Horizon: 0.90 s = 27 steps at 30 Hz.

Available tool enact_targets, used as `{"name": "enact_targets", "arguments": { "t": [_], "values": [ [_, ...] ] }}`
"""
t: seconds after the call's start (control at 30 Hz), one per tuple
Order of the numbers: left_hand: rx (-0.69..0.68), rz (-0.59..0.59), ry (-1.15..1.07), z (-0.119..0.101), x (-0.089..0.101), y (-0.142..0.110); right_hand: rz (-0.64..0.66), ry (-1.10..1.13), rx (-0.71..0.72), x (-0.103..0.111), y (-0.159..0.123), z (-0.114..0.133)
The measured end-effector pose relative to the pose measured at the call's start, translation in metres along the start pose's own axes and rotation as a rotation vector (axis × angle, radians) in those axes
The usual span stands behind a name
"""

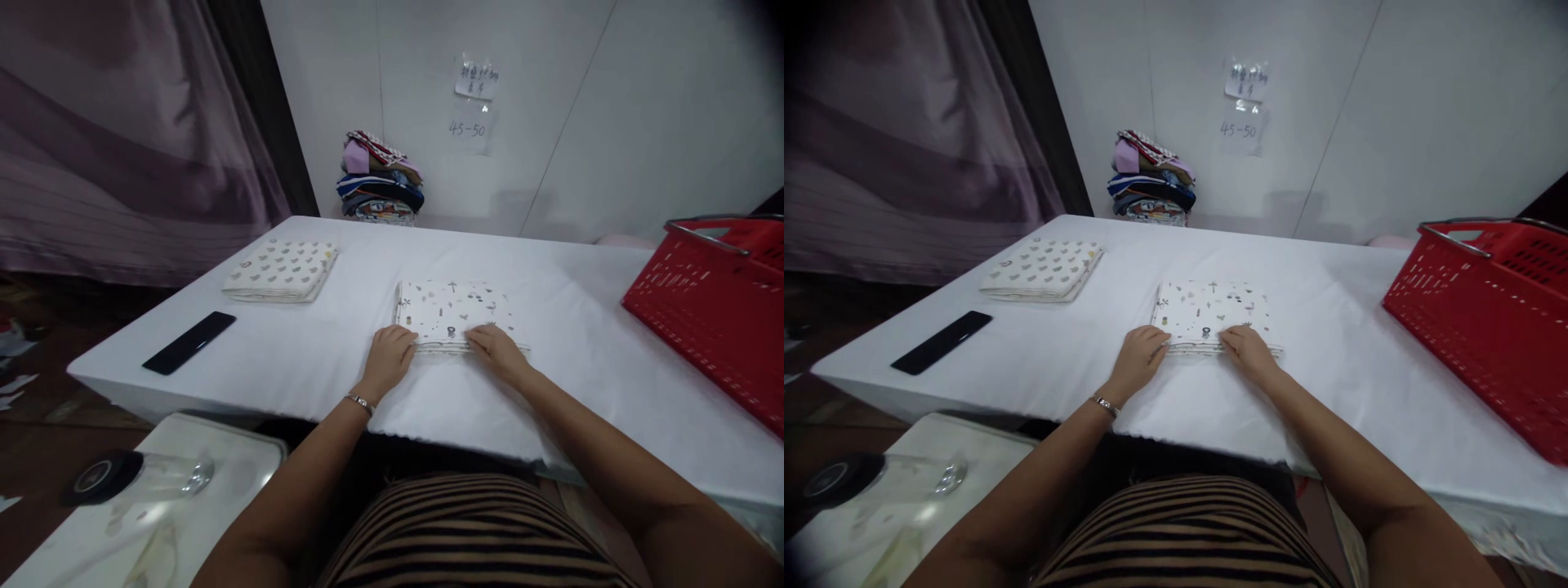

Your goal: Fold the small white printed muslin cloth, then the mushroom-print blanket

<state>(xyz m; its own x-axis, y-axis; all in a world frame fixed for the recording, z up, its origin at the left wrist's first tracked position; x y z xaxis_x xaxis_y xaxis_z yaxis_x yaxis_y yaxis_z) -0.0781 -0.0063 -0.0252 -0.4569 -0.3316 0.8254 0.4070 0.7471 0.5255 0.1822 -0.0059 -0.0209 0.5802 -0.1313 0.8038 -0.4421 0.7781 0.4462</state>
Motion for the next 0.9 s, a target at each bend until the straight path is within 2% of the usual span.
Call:
{"name": "enact_targets", "arguments": {
  "t": [0.2, 0.47, 0.53, 0.67, 0.73, 0.9],
  "values": [
    [0.065, 0.117, 0.037, 0.001, -0.002, 0.009, 0.076, 0.042, -0.090, -0.003, 0.012, -0.002],
    [-0.031, 0.246, 0.126, 0.003, 0.004, 0.024, 0.140, 0.043, -0.177, -0.004, 0.018, -0.004],
    [-0.042, 0.218, 0.153, 0.000, 0.005, 0.025, 0.093, 0.033, -0.167, -0.003, 0.018, -0.002],
    [-0.074, 0.073, 0.159, -0.004, 0.003, 0.017, -0.054, 0.011, -0.061, 0.000, 0.010, 0.003],
    [-0.109, 0.048, 0.155, -0.003, 0.000, 0.012, -0.040, -0.034, -0.005, -0.002, 0.004, 0.004],
    [-0.151, 0.085, 0.145, 0.003, -0.003, 0.008, 0.010, -0.064, 0.047, -0.005, -0.002, 0.002]
  ]
}}
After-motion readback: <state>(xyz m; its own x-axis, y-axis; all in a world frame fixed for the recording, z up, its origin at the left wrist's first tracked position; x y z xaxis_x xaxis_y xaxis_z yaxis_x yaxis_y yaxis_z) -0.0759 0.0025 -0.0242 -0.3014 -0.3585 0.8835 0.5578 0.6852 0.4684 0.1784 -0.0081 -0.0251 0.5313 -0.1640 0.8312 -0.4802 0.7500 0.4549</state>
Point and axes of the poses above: each hand's wrist, its own y-axis towards the middle knuckle, its own x-axis out of the back of the hand, z = x × y, the point moved 1 cm from there along y, towards the middle knuckle, and after that the axes turned 8 degrees about y, right-handed, at the moved point
